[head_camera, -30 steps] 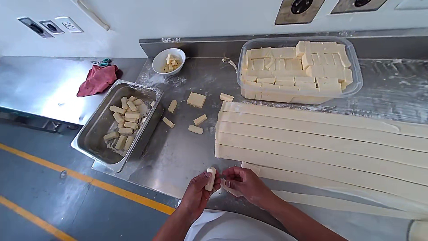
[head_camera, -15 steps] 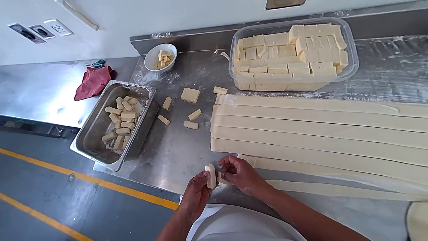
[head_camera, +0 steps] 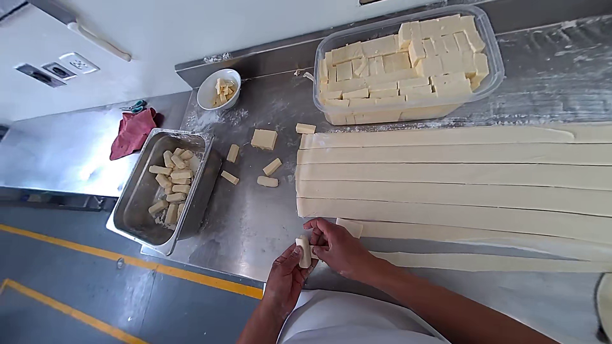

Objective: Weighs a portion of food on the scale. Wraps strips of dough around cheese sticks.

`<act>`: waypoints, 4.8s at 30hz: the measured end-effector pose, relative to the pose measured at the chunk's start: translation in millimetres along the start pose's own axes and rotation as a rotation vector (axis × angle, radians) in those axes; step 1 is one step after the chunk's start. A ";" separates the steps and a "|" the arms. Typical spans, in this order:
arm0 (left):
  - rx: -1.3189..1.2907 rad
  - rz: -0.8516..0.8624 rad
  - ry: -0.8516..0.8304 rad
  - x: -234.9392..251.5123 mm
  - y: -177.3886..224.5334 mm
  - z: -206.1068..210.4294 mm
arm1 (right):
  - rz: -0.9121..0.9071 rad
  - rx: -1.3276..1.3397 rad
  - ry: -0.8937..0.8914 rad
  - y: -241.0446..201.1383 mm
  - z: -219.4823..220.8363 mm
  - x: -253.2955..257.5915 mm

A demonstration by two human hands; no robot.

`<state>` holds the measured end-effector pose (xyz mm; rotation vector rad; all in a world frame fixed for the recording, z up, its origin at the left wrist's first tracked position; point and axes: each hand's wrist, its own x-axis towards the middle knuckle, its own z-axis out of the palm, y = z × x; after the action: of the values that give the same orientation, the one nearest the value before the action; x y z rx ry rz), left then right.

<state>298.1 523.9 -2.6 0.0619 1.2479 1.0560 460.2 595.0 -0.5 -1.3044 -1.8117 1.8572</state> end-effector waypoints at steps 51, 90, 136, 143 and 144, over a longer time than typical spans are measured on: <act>0.908 0.472 0.029 6.5 14.4 -14.7 | 0.142 -0.031 -0.286 15.7 1.2 1.2; 1.483 0.866 0.074 107.4 118.4 -3.9 | -0.022 0.091 0.239 23.0 -39.3 -18.3; 1.331 0.980 0.274 46.3 33.6 -31.8 | 0.144 0.047 -0.167 3.2 -4.7 6.8; 1.583 1.349 0.000 37.5 -3.1 -47.6 | 0.194 0.203 -0.274 17.4 2.1 5.9; 1.584 1.342 -0.014 33.8 -3.3 -45.8 | 0.193 0.193 -0.298 18.3 4.2 8.7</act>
<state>261.9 522.6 -46.6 2.3354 1.7240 0.7634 459.6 594.6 -21.2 -1.2226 -1.6303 2.3745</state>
